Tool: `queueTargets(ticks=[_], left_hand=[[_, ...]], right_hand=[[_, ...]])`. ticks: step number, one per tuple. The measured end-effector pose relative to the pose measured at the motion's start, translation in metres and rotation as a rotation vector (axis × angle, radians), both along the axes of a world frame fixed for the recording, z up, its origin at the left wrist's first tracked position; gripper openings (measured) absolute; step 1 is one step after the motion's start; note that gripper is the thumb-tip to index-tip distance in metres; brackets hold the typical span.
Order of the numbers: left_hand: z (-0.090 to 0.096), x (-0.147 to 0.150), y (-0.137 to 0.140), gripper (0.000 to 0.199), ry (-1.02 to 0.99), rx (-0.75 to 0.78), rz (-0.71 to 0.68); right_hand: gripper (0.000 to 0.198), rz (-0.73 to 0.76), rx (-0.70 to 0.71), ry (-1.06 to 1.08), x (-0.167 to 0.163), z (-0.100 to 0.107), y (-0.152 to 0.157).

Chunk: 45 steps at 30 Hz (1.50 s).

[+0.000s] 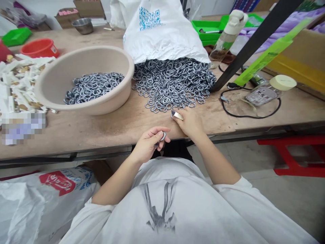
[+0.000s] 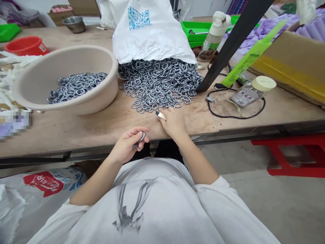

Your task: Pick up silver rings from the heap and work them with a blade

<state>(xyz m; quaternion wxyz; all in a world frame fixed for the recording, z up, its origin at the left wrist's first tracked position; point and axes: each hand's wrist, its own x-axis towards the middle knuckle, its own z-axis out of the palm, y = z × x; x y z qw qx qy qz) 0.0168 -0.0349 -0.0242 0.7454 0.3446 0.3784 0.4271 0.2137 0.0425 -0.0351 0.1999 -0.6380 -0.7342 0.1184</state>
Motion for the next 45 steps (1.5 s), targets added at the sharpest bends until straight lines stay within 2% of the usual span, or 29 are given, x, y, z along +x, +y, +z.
queueTargets(ticks=[3, 5, 7, 10, 12, 16, 19, 22, 25, 28, 31, 33, 37, 43, 45], left_hand=[[0.001, -0.002, 0.006, 0.028, 0.003, -0.037, 0.100], [0.001, -0.003, 0.008, 0.031, 0.013, -0.046, 0.154], [0.000, 0.000, 0.010, 0.039, 0.032, -0.035, 0.188], [-0.005, 0.010, 0.010, 0.047, 0.069, 0.030, 0.210], [-0.008, 0.018, 0.010, 0.049, 0.071, 0.085, 0.234], [-0.008, 0.027, 0.007, 0.051, 0.045, 0.148, 0.313], [-0.006, 0.024, 0.003, 0.049, 0.046, 0.164, 0.265], [-0.007, 0.020, 0.001, 0.046, 0.041, 0.156, 0.187], [-0.006, 0.019, 0.001, 0.044, 0.033, 0.115, 0.152], [0.000, 0.019, 0.002, 0.044, -0.010, 0.079, 0.138], [0.006, 0.018, 0.002, 0.045, -0.050, 0.054, 0.136], [0.007, 0.017, 0.002, 0.045, -0.050, 0.030, 0.143], [0.007, 0.018, 0.001, 0.046, -0.040, -0.026, 0.158], [0.005, 0.018, 0.001, 0.046, -0.062, -0.046, 0.140], [0.004, 0.017, -0.001, 0.046, -0.062, -0.027, 0.121]], right_hand=[[0.028, 0.010, -0.020, 0.064, 0.002, -0.002, 0.004], [0.023, 0.020, -0.062, 0.201, 0.003, -0.003, 0.005], [0.020, 0.054, -0.124, 0.449, -0.002, -0.002, 0.000], [0.033, 0.101, -0.179, 0.907, -0.022, 0.002, -0.021], [0.039, 0.099, -0.206, 1.108, -0.040, 0.005, -0.041], [0.049, 0.112, -0.291, 1.263, -0.062, 0.010, -0.067], [0.052, 0.180, -0.304, 1.312, -0.060, 0.013, -0.066], [0.052, 0.266, -0.354, 1.320, -0.053, 0.014, -0.058], [0.051, 0.269, -0.357, 1.297, -0.049, 0.010, -0.053], [0.050, 0.272, -0.194, 1.154, -0.043, 0.007, -0.054], [0.048, 0.328, 0.020, 0.861, -0.033, 0.009, -0.058], [0.047, 0.391, 0.097, 0.667, -0.028, 0.012, -0.061], [0.047, 0.467, 0.135, 0.476, -0.027, 0.017, -0.063], [0.044, 0.492, 0.172, 0.428, -0.030, 0.019, -0.064], [0.045, 0.485, 0.147, 0.430, -0.028, 0.016, -0.060]])
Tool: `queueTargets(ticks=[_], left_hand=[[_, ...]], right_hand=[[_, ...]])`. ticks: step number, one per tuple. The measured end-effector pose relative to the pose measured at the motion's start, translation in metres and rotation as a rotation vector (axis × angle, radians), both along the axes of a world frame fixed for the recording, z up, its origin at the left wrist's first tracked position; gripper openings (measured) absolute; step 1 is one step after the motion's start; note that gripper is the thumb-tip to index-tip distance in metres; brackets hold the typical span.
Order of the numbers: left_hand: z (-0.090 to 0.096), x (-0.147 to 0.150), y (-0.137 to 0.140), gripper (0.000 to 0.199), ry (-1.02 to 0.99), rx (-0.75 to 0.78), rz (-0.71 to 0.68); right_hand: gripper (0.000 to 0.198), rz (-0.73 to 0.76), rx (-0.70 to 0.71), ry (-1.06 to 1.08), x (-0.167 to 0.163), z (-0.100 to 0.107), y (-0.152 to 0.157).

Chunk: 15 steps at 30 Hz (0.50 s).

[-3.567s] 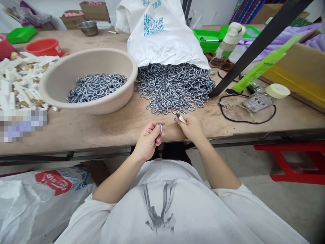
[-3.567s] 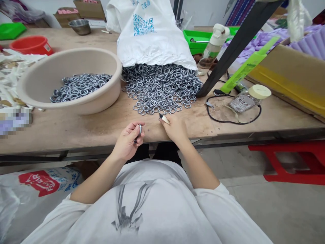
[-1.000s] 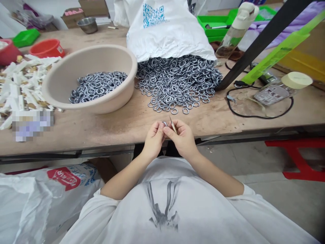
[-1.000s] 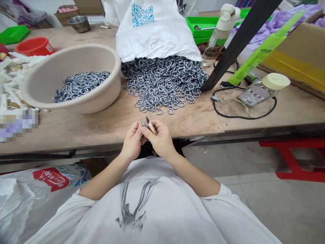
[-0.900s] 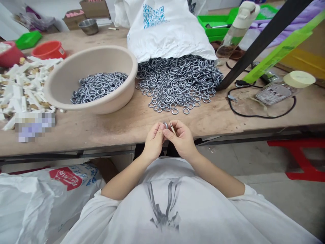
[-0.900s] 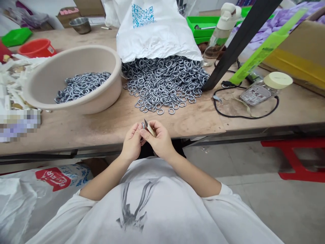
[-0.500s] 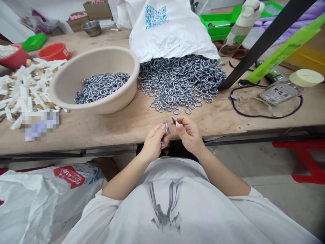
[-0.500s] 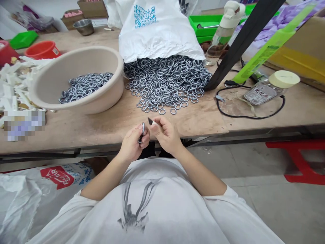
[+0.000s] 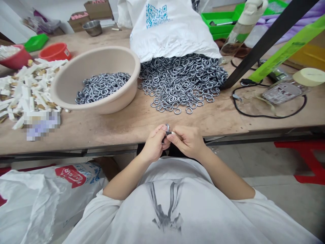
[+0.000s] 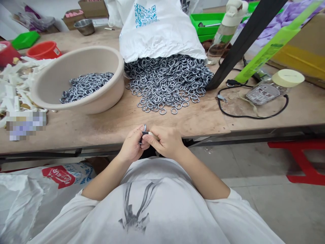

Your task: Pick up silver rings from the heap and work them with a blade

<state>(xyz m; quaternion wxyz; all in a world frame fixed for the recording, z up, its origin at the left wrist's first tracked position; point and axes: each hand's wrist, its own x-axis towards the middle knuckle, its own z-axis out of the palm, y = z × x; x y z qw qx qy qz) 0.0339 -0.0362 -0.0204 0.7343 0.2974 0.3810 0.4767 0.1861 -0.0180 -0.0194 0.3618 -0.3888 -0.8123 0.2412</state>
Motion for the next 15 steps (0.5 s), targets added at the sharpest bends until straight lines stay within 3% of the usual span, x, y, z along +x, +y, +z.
queueTargets(ticks=[3, 5, 9, 15], left_hand=[[-0.001, -0.003, -0.005, 0.047, 0.029, 0.062, -0.124], [0.001, -0.006, -0.007, 0.048, 0.042, 0.080, -0.180], [0.006, -0.012, -0.002, 0.043, 0.087, 0.052, -0.040], [0.005, -0.018, 0.008, 0.027, 0.100, 0.010, 0.032]], right_hand=[[0.047, -0.138, -0.101, 0.000, 0.009, -0.010, 0.018], [0.048, -0.323, -0.160, -0.041, 0.016, -0.017, 0.036], [0.028, -0.425, -0.151, -0.267, 0.019, -0.022, 0.065], [0.026, -0.490, -0.113, -0.628, 0.005, -0.013, 0.076]])
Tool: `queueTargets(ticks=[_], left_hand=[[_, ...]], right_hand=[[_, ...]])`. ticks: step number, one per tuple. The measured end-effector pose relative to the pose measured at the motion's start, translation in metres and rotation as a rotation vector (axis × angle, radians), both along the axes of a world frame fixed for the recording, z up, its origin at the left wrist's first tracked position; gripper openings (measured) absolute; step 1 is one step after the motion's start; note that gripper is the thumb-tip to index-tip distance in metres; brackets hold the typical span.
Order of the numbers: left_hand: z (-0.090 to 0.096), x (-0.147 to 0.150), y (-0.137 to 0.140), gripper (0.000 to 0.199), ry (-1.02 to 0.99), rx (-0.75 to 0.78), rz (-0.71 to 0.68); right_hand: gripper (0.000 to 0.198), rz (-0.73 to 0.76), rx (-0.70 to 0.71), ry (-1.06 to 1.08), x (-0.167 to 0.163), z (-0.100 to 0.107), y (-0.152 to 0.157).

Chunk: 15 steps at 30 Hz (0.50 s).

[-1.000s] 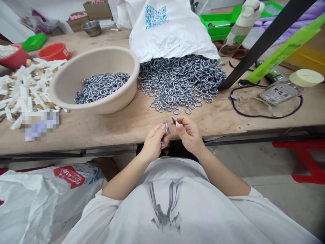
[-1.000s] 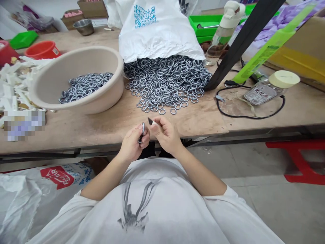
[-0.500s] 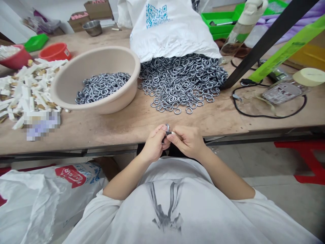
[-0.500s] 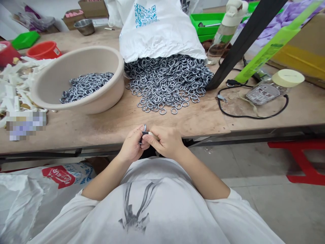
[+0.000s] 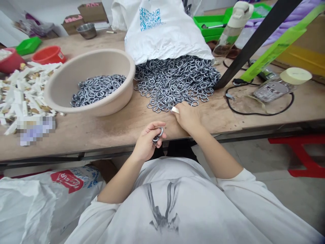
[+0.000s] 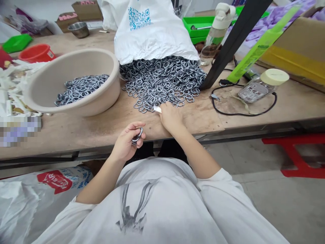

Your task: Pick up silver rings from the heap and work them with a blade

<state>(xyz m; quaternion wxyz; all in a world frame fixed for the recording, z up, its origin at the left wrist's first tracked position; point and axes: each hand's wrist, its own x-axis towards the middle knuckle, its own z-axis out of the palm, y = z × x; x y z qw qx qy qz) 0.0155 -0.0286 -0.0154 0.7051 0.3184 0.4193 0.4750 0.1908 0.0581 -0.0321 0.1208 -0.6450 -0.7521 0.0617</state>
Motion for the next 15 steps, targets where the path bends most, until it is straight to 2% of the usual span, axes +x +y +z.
queueTargets(ticks=[3, 6, 9, 15], left_hand=[[-0.002, -0.002, 0.004, 0.020, -0.039, -0.059, 0.035], [-0.002, -0.002, 0.007, 0.028, -0.047, -0.084, 0.065], [-0.004, 0.000, 0.008, 0.036, 0.018, -0.029, 0.087], [-0.012, 0.002, 0.010, 0.037, 0.102, 0.081, 0.083]], right_hand=[[0.028, 0.048, -0.003, -0.061, -0.001, 0.002, -0.001], [0.029, 0.074, -0.054, -0.049, 0.000, 0.002, -0.004], [0.030, 0.061, -0.095, -0.030, -0.001, 0.002, -0.009], [0.031, 0.054, -0.106, 0.000, 0.001, 0.002, -0.013]])
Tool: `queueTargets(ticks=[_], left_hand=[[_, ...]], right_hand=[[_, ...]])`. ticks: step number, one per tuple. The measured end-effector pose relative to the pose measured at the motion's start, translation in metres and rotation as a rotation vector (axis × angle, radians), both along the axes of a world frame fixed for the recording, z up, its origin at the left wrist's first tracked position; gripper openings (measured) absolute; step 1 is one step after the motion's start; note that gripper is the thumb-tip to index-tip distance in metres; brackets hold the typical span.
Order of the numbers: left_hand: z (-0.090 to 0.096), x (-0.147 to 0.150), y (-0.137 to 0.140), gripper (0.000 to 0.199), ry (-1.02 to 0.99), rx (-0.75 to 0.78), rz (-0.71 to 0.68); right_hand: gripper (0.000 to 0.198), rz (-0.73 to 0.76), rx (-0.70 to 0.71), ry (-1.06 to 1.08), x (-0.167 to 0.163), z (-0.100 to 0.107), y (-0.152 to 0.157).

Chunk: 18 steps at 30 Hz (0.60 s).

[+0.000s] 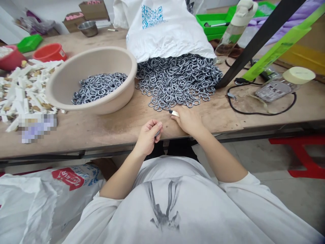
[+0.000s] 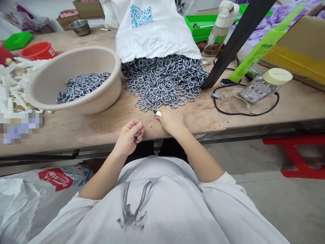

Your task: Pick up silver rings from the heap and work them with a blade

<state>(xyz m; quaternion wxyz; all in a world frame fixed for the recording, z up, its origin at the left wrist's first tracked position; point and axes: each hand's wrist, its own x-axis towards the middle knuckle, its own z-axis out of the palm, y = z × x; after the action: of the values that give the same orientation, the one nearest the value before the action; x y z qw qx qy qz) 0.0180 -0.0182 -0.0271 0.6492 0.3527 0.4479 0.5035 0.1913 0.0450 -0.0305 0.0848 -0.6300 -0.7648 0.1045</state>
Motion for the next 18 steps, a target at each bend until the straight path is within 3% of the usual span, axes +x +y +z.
queueTargets(ticks=[2, 4, 8, 10, 13, 18], left_hand=[[-0.004, 0.000, 0.000, 0.038, 0.031, 0.027, 0.013], [-0.007, 0.000, 0.000, 0.040, 0.083, 0.074, 0.036], [-0.010, 0.006, -0.004, 0.049, 0.165, 0.197, 0.022], [-0.009, 0.008, -0.006, 0.048, 0.177, 0.235, 0.015], [-0.006, 0.010, -0.008, 0.049, 0.148, 0.229, 0.000], [-0.004, 0.009, -0.011, 0.046, -0.013, 0.123, -0.078]], right_hand=[[0.024, 0.030, 0.001, 0.132, 0.002, 0.000, 0.000], [0.022, 0.103, -0.065, 0.431, 0.001, 0.002, -0.004], [0.046, 0.239, -0.430, 1.214, -0.014, 0.009, -0.028], [0.051, 0.193, -0.475, 1.425, -0.023, 0.011, -0.042], [0.049, 0.117, -0.393, 1.512, -0.031, 0.011, -0.054], [0.046, 0.214, -0.314, 1.464, -0.027, 0.008, -0.055]])
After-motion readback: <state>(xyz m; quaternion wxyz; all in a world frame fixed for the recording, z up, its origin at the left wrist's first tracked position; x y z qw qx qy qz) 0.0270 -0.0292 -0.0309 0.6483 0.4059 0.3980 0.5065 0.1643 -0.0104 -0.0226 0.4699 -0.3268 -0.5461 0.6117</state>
